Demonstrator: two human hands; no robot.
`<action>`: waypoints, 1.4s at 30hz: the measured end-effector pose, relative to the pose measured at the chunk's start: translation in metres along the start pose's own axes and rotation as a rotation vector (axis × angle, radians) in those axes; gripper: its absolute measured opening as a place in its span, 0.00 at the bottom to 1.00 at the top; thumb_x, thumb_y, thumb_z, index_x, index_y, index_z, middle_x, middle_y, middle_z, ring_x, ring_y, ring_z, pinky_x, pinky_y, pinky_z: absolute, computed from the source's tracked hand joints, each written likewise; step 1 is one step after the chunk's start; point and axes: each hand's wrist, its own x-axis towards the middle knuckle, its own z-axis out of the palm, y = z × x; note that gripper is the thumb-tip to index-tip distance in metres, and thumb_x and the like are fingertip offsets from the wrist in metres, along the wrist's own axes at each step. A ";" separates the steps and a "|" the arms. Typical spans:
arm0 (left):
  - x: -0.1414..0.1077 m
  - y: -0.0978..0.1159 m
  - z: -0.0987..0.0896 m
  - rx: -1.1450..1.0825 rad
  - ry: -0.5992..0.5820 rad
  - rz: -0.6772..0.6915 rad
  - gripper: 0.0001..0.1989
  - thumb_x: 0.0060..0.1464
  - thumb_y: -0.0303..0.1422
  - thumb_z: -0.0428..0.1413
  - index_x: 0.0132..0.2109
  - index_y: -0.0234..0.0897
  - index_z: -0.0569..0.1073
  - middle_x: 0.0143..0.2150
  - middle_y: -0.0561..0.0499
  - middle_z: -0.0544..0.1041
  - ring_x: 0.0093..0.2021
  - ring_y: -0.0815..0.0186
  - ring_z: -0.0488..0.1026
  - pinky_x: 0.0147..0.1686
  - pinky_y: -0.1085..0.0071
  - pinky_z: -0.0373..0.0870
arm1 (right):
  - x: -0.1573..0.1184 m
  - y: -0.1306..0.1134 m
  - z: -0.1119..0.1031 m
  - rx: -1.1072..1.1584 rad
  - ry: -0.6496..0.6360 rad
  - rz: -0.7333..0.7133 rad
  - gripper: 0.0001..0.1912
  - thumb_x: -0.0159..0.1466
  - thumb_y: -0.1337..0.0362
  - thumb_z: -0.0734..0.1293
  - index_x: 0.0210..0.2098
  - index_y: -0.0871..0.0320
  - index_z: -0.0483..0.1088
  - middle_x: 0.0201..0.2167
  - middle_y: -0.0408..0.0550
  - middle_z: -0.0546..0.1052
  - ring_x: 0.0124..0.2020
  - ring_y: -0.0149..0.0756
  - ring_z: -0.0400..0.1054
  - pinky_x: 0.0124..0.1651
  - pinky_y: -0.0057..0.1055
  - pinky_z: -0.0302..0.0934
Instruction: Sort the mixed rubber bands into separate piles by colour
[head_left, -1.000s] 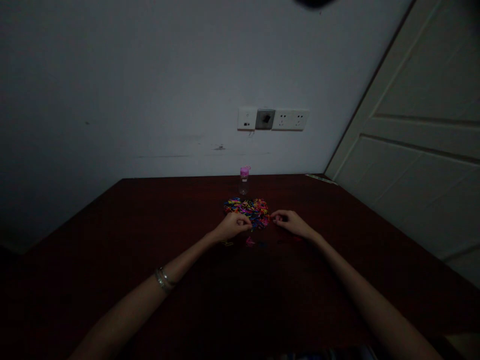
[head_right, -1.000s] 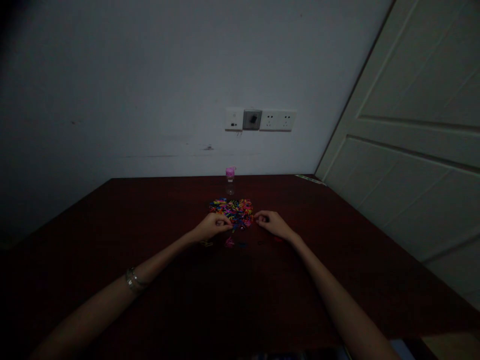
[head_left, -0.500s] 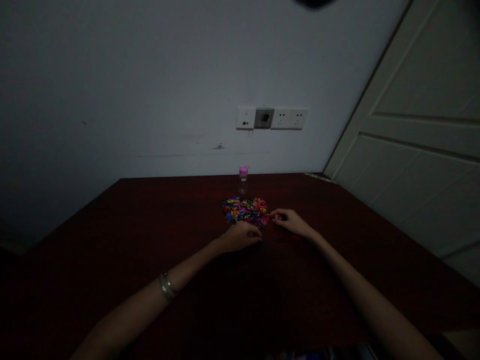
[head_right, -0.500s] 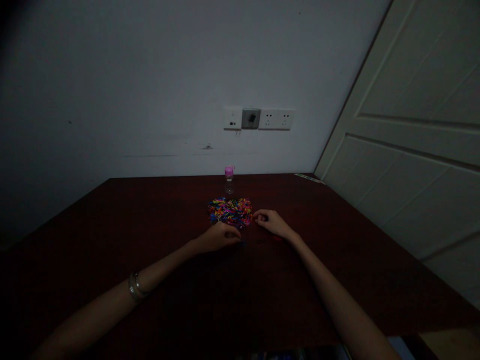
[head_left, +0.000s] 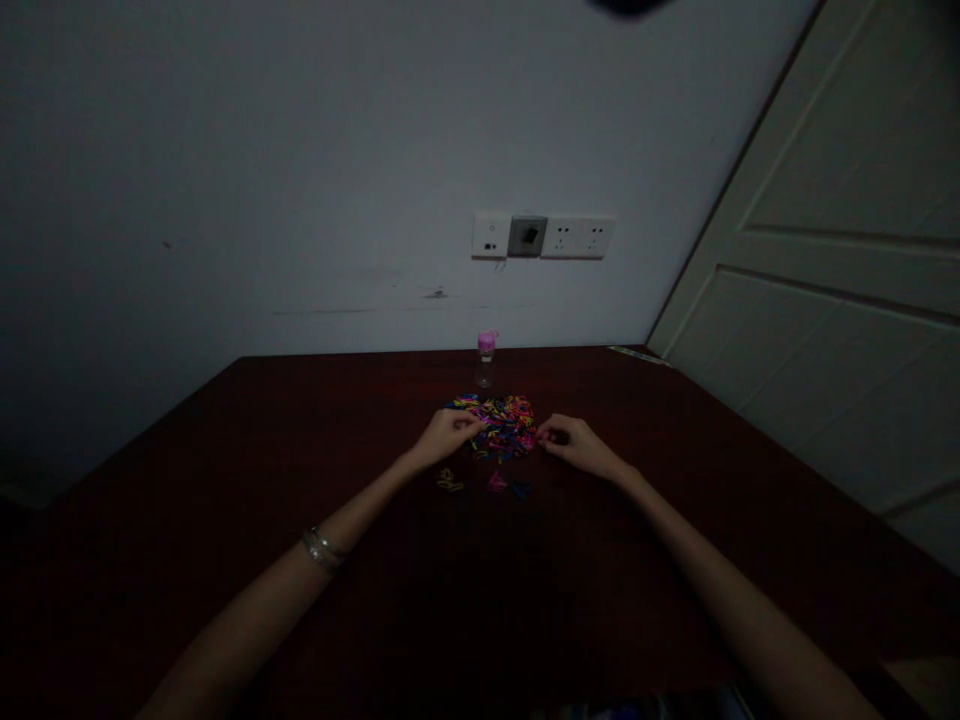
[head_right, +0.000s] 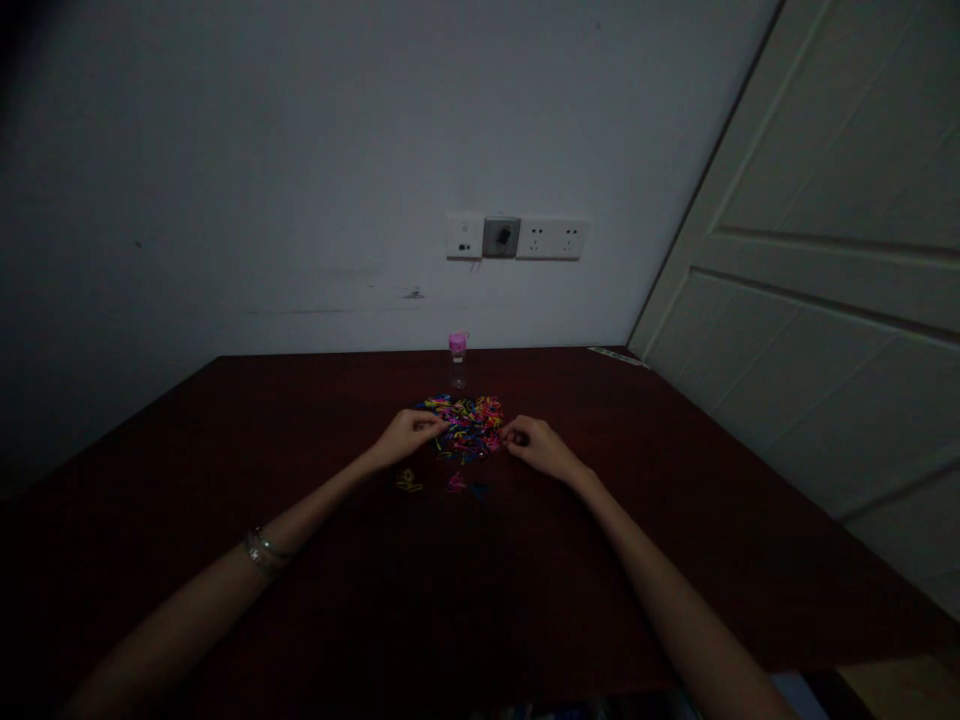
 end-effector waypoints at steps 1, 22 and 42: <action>0.002 -0.009 -0.004 -0.021 0.027 -0.026 0.20 0.50 0.43 0.49 0.33 0.30 0.76 0.24 0.51 0.72 0.23 0.72 0.62 0.23 0.77 0.55 | 0.000 -0.004 0.001 -0.017 -0.008 -0.019 0.08 0.55 0.66 0.62 0.33 0.60 0.70 0.31 0.47 0.71 0.32 0.32 0.65 0.36 0.29 0.60; 0.004 -0.047 -0.012 -0.142 0.084 -0.134 0.20 0.48 0.44 0.49 0.31 0.29 0.76 0.24 0.51 0.73 0.25 0.70 0.65 0.25 0.77 0.59 | 0.000 -0.017 0.005 -0.044 0.070 -0.127 0.06 0.59 0.64 0.61 0.32 0.58 0.69 0.32 0.47 0.70 0.35 0.32 0.65 0.39 0.30 0.60; -0.002 0.009 -0.005 -0.026 -0.076 0.034 0.15 0.47 0.39 0.51 0.29 0.30 0.75 0.18 0.55 0.64 0.20 0.75 0.55 0.20 0.78 0.50 | 0.002 -0.016 0.007 0.107 0.161 0.078 0.11 0.56 0.58 0.63 0.32 0.59 0.72 0.30 0.46 0.74 0.31 0.34 0.67 0.36 0.30 0.60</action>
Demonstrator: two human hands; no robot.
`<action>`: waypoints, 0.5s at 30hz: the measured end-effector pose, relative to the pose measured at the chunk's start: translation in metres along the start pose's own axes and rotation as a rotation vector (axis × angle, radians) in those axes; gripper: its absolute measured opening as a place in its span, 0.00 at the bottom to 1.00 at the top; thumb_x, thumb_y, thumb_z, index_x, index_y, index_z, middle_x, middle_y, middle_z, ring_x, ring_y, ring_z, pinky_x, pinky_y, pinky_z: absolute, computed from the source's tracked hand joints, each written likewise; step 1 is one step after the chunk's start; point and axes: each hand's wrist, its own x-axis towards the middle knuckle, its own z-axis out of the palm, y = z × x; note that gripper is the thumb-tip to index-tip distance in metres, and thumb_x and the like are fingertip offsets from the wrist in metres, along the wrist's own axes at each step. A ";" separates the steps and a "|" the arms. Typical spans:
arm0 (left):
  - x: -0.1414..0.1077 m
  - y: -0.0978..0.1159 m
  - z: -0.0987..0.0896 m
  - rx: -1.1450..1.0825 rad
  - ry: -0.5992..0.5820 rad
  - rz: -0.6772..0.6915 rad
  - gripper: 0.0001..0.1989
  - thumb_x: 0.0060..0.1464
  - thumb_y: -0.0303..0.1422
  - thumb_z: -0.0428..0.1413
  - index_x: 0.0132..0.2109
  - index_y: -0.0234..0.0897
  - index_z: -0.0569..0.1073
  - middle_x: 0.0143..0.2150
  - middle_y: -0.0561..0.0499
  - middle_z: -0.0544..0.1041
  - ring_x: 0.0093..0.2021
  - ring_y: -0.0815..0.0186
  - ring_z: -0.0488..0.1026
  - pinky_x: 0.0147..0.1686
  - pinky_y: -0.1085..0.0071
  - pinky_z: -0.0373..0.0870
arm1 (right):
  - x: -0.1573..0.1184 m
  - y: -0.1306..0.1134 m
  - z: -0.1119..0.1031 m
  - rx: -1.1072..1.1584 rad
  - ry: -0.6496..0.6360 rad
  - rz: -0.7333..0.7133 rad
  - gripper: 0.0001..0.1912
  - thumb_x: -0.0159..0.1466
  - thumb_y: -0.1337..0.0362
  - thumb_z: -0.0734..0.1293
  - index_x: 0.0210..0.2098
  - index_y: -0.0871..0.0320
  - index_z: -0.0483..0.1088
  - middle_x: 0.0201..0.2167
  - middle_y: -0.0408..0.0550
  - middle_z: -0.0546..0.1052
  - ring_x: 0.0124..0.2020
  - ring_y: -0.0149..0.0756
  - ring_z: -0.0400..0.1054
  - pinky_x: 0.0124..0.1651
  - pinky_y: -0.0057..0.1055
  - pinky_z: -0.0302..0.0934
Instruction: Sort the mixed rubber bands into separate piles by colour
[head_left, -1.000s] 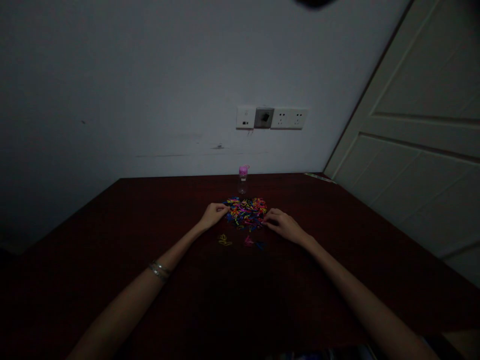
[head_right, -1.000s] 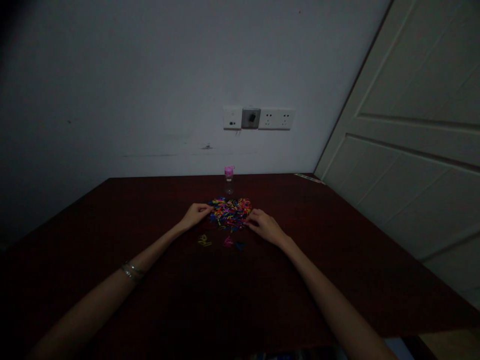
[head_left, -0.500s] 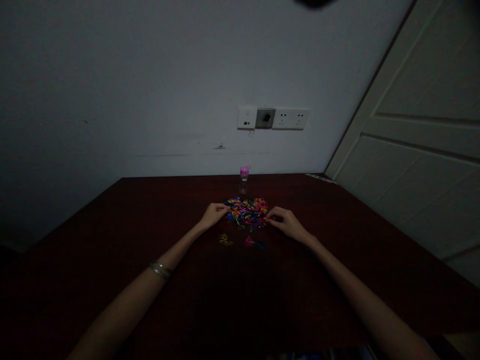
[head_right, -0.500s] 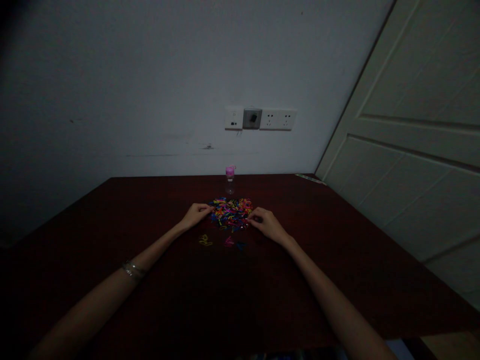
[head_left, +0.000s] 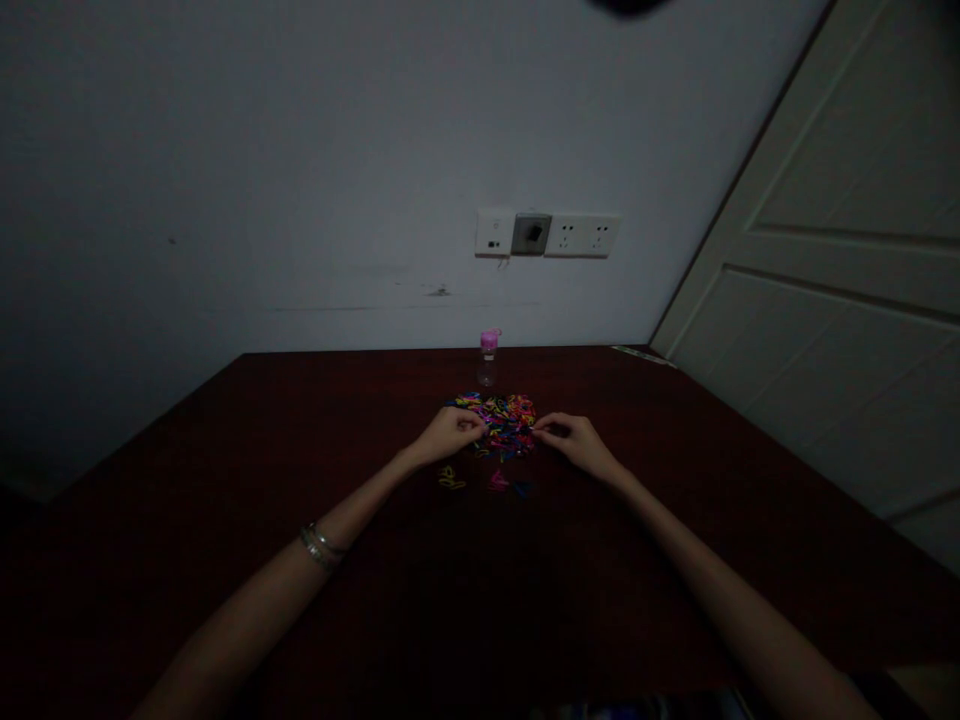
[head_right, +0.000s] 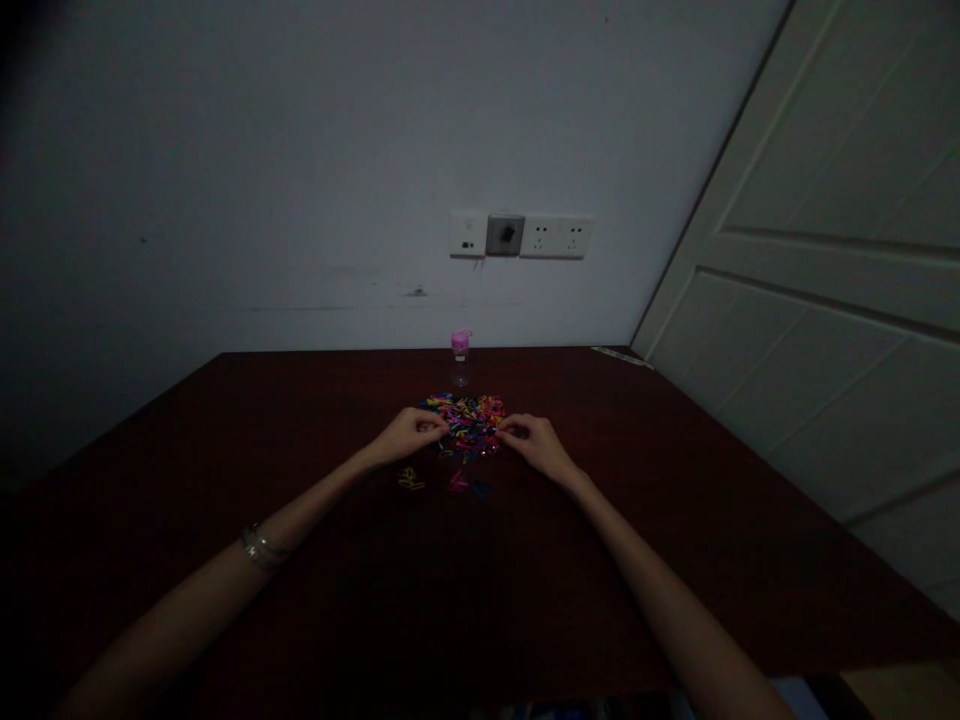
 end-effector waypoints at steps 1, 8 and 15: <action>0.000 -0.003 -0.001 -0.012 0.012 -0.011 0.16 0.47 0.39 0.51 0.29 0.29 0.75 0.19 0.54 0.66 0.21 0.74 0.57 0.21 0.78 0.51 | 0.000 -0.001 0.000 0.014 -0.004 0.006 0.12 0.56 0.57 0.63 0.32 0.59 0.72 0.29 0.46 0.74 0.30 0.34 0.67 0.35 0.30 0.60; 0.005 -0.020 -0.012 -0.154 0.079 -0.121 0.17 0.47 0.39 0.51 0.33 0.27 0.75 0.25 0.48 0.73 0.24 0.71 0.64 0.23 0.77 0.57 | -0.006 -0.032 0.012 -0.018 -0.095 -0.147 0.10 0.58 0.60 0.62 0.33 0.58 0.71 0.31 0.47 0.74 0.32 0.33 0.67 0.35 0.29 0.60; 0.003 -0.014 -0.010 -0.115 0.057 -0.112 0.16 0.46 0.38 0.51 0.31 0.28 0.75 0.21 0.52 0.69 0.21 0.73 0.61 0.22 0.77 0.55 | -0.018 -0.065 0.031 -0.191 -0.316 -0.318 0.07 0.59 0.63 0.62 0.34 0.56 0.71 0.32 0.46 0.73 0.36 0.33 0.65 0.39 0.28 0.58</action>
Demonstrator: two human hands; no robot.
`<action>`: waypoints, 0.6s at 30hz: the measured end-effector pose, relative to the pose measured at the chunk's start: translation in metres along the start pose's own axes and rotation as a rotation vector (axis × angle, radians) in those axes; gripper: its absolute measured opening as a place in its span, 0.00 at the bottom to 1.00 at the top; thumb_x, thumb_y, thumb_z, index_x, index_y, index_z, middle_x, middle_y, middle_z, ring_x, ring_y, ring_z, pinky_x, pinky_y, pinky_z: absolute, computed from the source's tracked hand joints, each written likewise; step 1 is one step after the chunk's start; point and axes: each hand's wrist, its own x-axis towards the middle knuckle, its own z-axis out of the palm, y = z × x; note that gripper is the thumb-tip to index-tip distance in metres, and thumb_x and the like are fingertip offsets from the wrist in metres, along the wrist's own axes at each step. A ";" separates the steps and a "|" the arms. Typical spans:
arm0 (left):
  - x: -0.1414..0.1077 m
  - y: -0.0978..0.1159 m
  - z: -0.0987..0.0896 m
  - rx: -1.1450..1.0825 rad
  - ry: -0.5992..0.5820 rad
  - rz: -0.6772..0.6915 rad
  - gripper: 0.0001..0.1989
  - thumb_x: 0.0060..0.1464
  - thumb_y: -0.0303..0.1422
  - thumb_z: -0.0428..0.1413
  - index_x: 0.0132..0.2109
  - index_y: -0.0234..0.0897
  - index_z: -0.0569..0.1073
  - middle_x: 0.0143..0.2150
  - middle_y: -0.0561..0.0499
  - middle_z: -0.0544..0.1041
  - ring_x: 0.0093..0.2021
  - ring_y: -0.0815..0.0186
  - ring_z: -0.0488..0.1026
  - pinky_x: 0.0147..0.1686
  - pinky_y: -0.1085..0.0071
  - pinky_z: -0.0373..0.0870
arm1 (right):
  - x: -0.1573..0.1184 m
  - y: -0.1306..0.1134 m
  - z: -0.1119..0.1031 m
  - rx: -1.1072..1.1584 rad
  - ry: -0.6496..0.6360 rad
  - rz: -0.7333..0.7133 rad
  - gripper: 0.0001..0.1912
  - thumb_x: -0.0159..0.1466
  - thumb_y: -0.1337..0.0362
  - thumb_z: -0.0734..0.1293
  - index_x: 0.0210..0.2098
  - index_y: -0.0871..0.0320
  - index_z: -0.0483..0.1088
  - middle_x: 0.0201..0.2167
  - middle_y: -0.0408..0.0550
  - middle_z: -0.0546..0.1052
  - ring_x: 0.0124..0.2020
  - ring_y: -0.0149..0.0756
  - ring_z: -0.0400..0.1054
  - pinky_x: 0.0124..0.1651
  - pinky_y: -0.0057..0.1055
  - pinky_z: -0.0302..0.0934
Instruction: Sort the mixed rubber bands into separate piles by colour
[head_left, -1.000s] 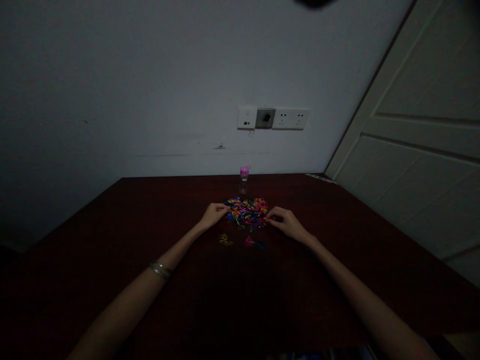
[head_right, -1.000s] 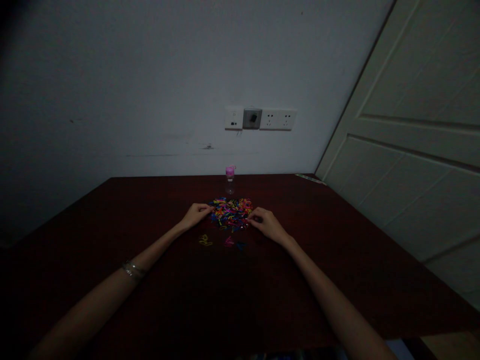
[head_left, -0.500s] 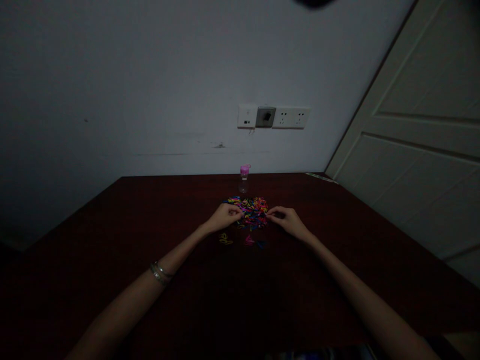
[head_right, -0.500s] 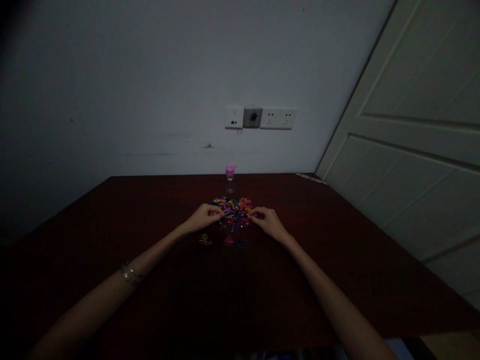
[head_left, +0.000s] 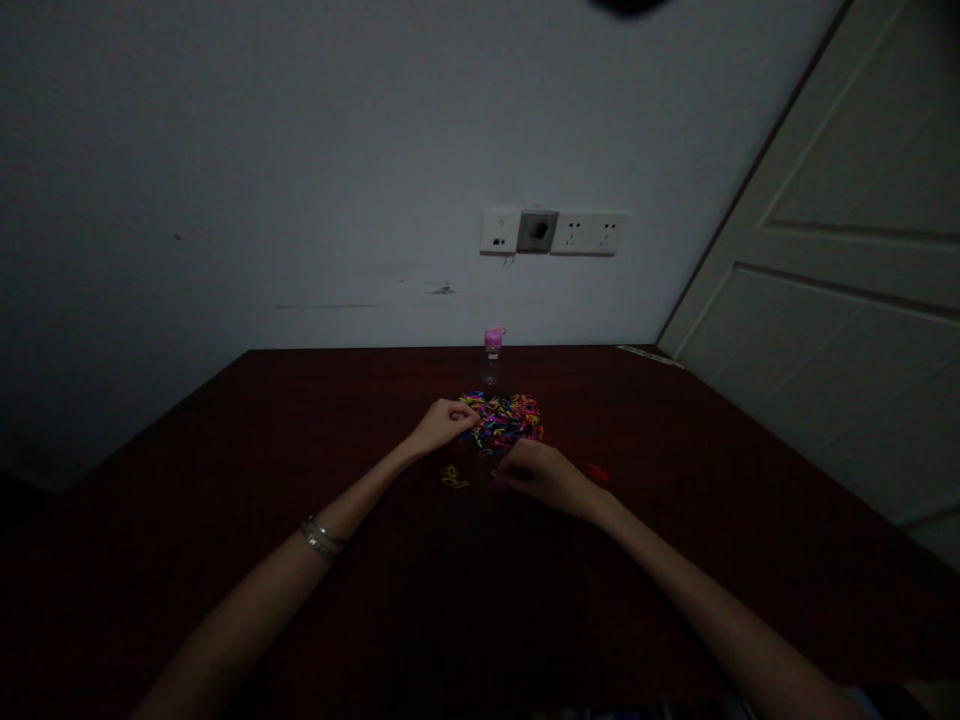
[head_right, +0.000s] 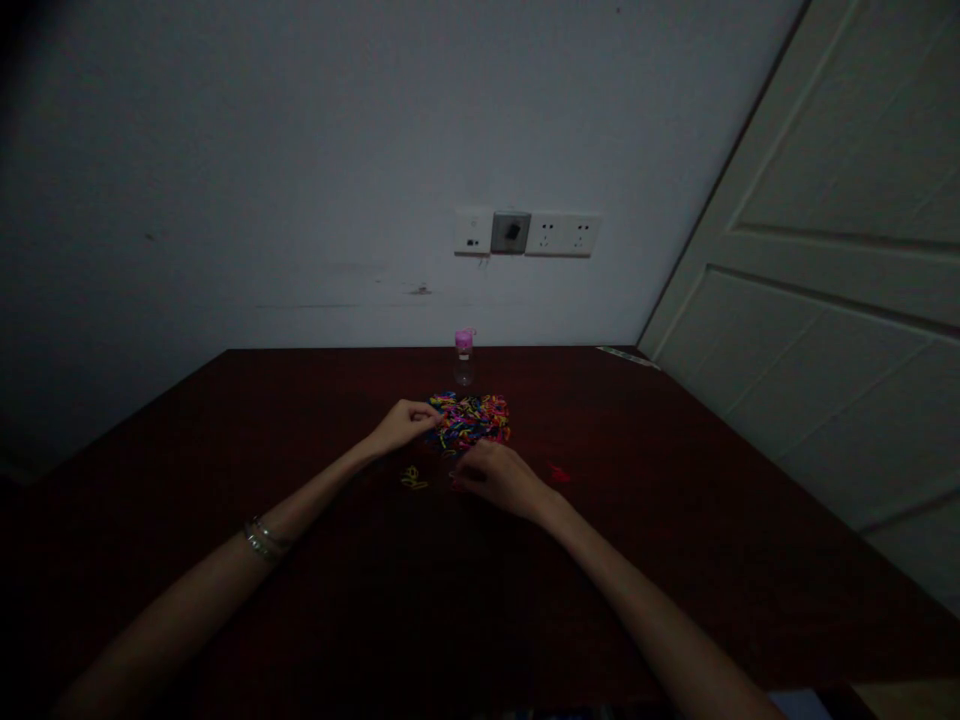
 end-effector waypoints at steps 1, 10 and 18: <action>-0.001 0.002 0.001 0.013 -0.013 0.008 0.16 0.46 0.38 0.51 0.30 0.28 0.75 0.20 0.52 0.69 0.21 0.73 0.60 0.22 0.77 0.55 | 0.000 -0.002 0.000 -0.001 -0.014 0.004 0.07 0.59 0.62 0.62 0.34 0.56 0.71 0.32 0.46 0.73 0.36 0.33 0.64 0.39 0.28 0.58; -0.009 0.024 0.002 0.232 -0.305 0.238 0.11 0.45 0.34 0.55 0.35 0.33 0.75 0.29 0.51 0.72 0.26 0.73 0.63 0.26 0.77 0.57 | -0.007 0.009 -0.033 0.093 -0.068 0.045 0.11 0.53 0.62 0.67 0.36 0.55 0.70 0.35 0.45 0.72 0.36 0.33 0.65 0.39 0.28 0.59; -0.025 0.048 0.015 0.505 -0.540 0.309 0.19 0.42 0.42 0.57 0.43 0.40 0.71 0.41 0.50 0.70 0.39 0.65 0.67 0.32 0.75 0.59 | -0.012 0.013 -0.036 0.008 -0.191 0.075 0.16 0.50 0.59 0.69 0.39 0.52 0.70 0.37 0.45 0.70 0.37 0.35 0.64 0.38 0.29 0.59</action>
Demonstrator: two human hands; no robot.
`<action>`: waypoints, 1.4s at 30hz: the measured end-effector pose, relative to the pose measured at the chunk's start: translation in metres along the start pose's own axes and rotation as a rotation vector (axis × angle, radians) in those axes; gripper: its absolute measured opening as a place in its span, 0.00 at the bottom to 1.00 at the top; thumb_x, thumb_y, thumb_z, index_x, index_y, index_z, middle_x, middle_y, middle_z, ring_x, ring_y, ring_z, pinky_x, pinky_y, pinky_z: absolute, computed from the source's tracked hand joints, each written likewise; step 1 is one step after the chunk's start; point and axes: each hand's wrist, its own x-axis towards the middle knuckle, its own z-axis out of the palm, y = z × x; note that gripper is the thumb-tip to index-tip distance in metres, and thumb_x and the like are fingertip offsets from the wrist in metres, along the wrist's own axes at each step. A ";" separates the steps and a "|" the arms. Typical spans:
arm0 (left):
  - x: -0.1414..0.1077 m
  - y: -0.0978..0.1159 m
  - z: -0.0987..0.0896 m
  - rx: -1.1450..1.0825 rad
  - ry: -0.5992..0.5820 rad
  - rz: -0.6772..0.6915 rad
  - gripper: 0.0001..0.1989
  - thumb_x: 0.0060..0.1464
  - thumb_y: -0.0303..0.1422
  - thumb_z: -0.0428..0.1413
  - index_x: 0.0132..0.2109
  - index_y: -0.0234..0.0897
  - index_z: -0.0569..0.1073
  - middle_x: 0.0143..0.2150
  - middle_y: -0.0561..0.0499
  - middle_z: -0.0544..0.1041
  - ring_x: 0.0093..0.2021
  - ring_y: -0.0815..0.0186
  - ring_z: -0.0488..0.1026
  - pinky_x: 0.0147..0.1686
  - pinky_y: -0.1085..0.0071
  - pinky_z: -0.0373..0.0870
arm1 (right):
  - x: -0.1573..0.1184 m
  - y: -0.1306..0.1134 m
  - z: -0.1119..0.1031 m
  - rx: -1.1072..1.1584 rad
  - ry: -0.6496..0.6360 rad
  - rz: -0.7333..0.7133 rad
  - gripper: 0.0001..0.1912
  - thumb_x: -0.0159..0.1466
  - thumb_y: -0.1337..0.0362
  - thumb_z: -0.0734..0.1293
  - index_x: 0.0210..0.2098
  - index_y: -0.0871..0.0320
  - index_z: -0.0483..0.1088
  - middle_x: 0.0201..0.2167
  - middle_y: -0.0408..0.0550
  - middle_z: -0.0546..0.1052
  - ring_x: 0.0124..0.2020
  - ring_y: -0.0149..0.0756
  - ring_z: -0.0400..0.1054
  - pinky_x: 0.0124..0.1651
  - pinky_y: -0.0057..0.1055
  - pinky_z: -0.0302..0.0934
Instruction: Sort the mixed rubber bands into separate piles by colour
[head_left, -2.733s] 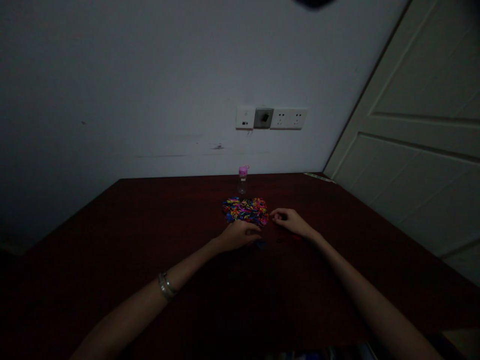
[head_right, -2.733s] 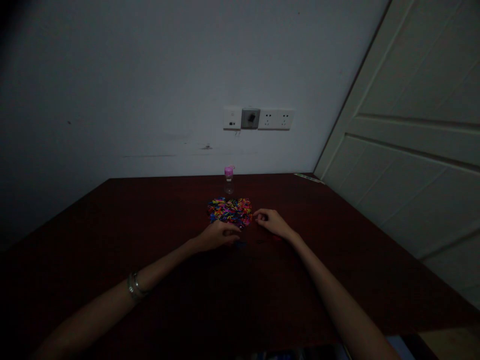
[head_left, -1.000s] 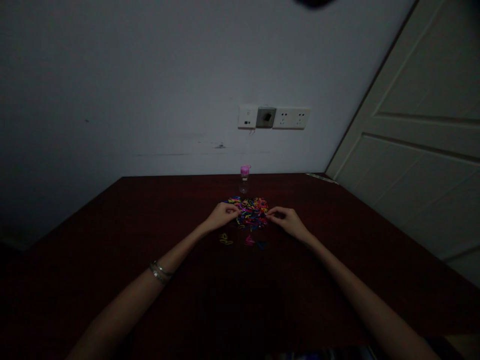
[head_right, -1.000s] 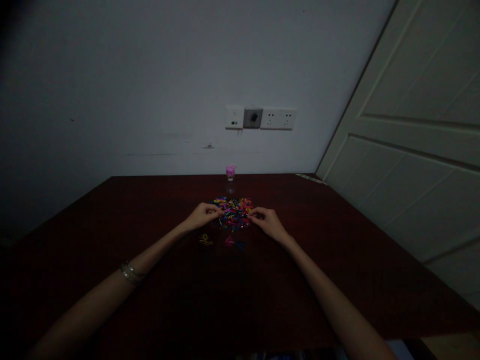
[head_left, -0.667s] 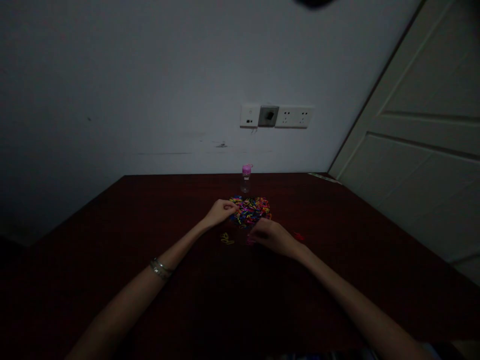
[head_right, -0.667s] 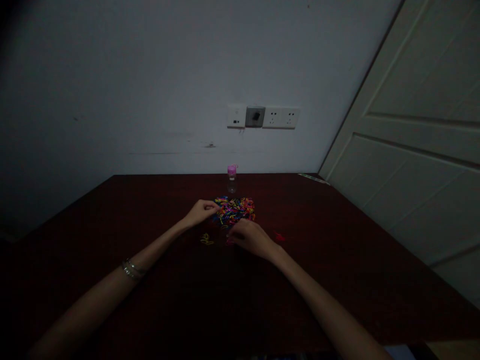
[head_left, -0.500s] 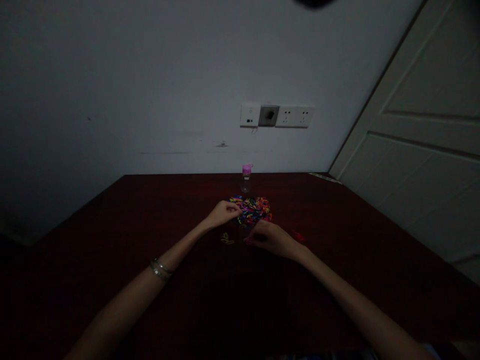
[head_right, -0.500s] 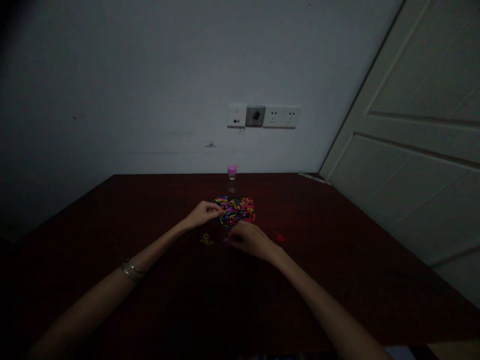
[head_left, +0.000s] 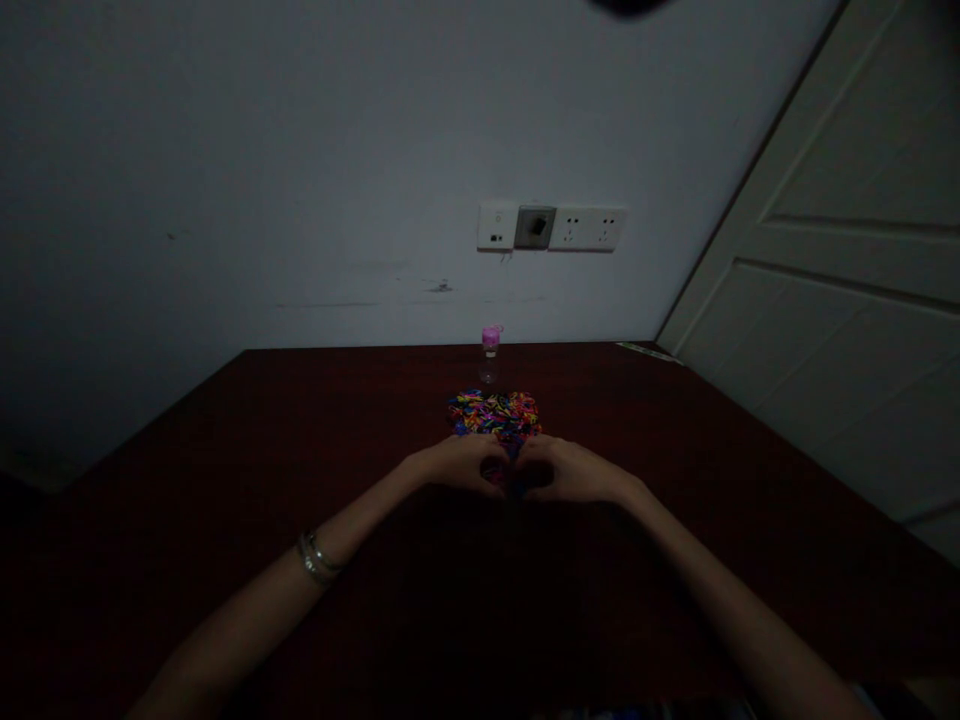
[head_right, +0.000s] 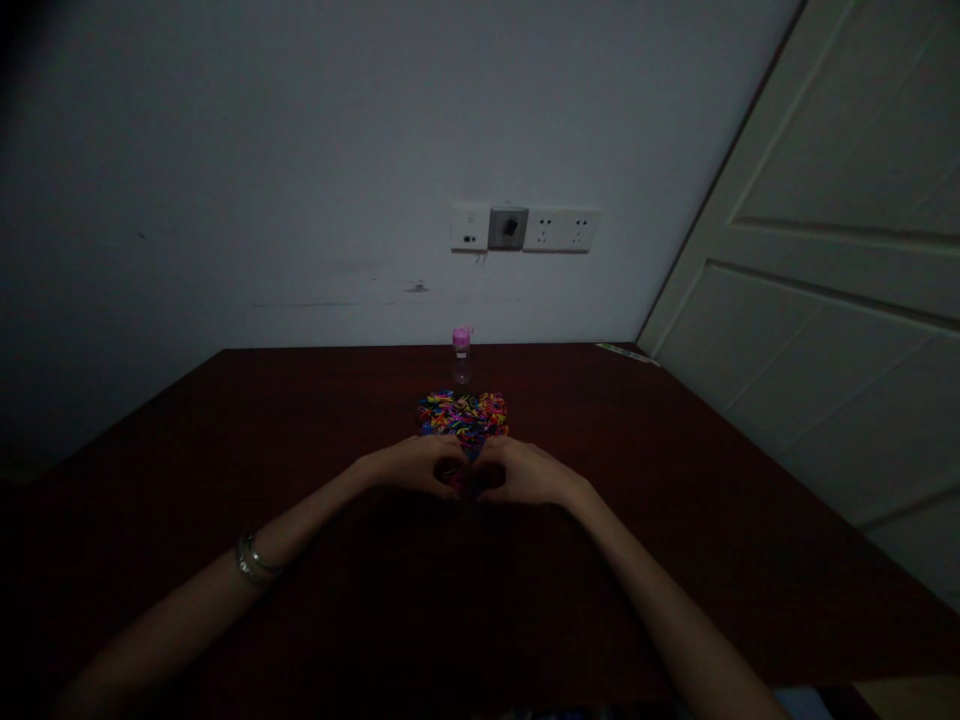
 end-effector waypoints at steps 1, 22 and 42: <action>0.000 0.002 0.001 0.026 -0.009 -0.014 0.20 0.42 0.42 0.58 0.44 0.41 0.71 0.42 0.50 0.69 0.40 0.65 0.66 0.31 0.75 0.59 | 0.001 -0.001 0.003 -0.010 -0.001 0.001 0.16 0.50 0.58 0.69 0.39 0.52 0.70 0.37 0.45 0.70 0.37 0.35 0.64 0.37 0.29 0.59; -0.003 -0.023 -0.014 -0.282 0.151 -0.010 0.11 0.46 0.34 0.54 0.38 0.35 0.74 0.32 0.52 0.71 0.28 0.73 0.63 0.27 0.78 0.57 | 0.002 0.007 0.011 -0.009 -0.012 -0.020 0.07 0.51 0.68 0.65 0.31 0.56 0.71 0.33 0.45 0.72 0.34 0.33 0.65 0.37 0.28 0.58; 0.000 -0.041 0.007 -0.007 0.146 -0.295 0.07 0.45 0.36 0.54 0.31 0.39 0.73 0.28 0.54 0.72 0.26 0.72 0.64 0.22 0.78 0.52 | 0.001 0.038 0.007 0.143 0.239 0.055 0.06 0.55 0.67 0.61 0.28 0.60 0.69 0.28 0.45 0.71 0.28 0.30 0.64 0.32 0.27 0.58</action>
